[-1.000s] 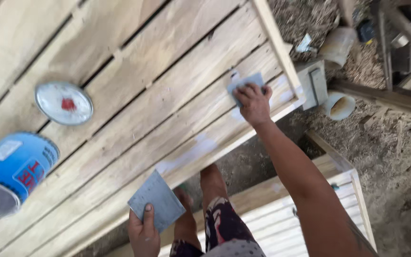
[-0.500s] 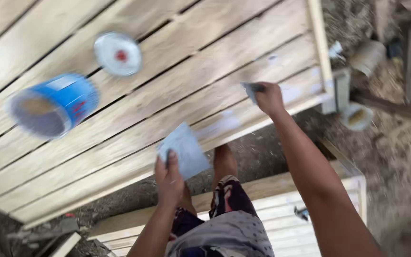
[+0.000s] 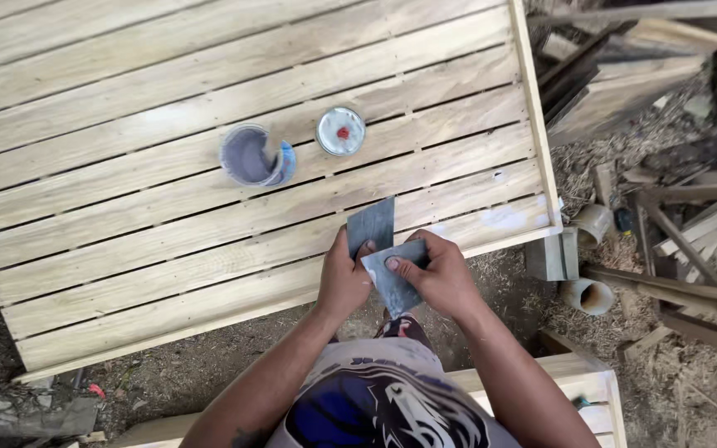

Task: The person applies wood putty to gaps in wooden slats using a spreader. They mix the putty on a flat sheet and press it into the joints across several wooden panels.

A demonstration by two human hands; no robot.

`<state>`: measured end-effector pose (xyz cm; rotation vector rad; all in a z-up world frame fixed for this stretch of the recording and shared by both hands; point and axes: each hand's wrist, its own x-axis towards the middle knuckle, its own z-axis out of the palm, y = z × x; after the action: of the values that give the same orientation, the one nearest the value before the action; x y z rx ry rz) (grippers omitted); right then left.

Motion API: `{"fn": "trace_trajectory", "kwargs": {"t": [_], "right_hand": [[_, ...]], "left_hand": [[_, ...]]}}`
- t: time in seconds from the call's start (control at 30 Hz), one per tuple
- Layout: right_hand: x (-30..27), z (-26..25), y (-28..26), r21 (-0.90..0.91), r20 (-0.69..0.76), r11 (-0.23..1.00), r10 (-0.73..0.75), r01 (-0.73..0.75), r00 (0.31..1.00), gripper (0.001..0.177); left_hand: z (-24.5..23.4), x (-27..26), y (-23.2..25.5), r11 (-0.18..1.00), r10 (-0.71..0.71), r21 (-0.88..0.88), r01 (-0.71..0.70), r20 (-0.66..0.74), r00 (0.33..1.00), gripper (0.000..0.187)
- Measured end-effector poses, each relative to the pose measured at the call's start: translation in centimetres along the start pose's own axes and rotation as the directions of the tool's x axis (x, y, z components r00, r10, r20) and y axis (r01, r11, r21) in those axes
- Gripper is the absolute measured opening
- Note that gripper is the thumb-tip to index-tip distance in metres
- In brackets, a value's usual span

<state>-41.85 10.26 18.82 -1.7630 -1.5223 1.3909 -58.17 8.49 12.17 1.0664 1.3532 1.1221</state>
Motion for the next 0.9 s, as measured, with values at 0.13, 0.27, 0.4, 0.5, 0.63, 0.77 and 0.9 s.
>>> {"fn": "trace_trajectory", "kwargs": {"t": [0.13, 0.27, 0.4, 0.5, 0.63, 0.77, 0.9], "right_hand": [[-3.4, 2.6, -1.8, 0.030, 0.019, 0.994, -0.104, 0.104, 0.994, 0.020], [-6.0, 5.1, -3.0, 0.116, 0.070, 0.968, -0.231, 0.222, 0.971, 0.022], [-8.1, 4.6, -5.4, 0.149, -0.034, 0.958, -0.243, 0.245, 0.969, 0.019], [-9.4, 5.4, -6.6, 0.114, -0.037, 0.959, -0.256, 0.258, 0.966, 0.018], [-10.9, 7.2, -7.0, -0.078, 0.017, 0.955, -0.284, 0.285, 0.959, 0.020], [-11.8, 6.8, -7.8, -0.035, 0.051, 0.959, -0.279, 0.281, 0.959, 0.019], [-12.2, 6.2, -8.3, -0.019, -0.071, 0.953, -0.304, 0.304, 0.950, 0.019]], "left_hand": [[-3.3, -2.9, 1.8, 1.000, 0.016, 0.020, -0.015, -0.023, 1.000, 0.024], [-5.7, -4.9, 3.6, 0.976, 0.219, 0.022, -0.219, -0.031, 0.975, 0.028], [-7.7, -5.9, 4.6, 0.976, 0.214, 0.053, -0.212, -0.035, 0.976, 0.030], [-8.7, -6.6, 5.3, 0.967, 0.232, 0.113, -0.228, -0.020, 0.973, 0.032], [-9.5, -7.3, 6.5, 0.949, 0.291, 0.125, -0.291, 0.018, 0.957, 0.031], [-10.0, -8.2, 7.3, 0.945, 0.283, 0.153, -0.288, 0.050, 0.958, 0.035], [-9.9, -8.3, 7.9, 0.948, 0.273, 0.157, -0.277, 0.046, 0.961, 0.034]]}}
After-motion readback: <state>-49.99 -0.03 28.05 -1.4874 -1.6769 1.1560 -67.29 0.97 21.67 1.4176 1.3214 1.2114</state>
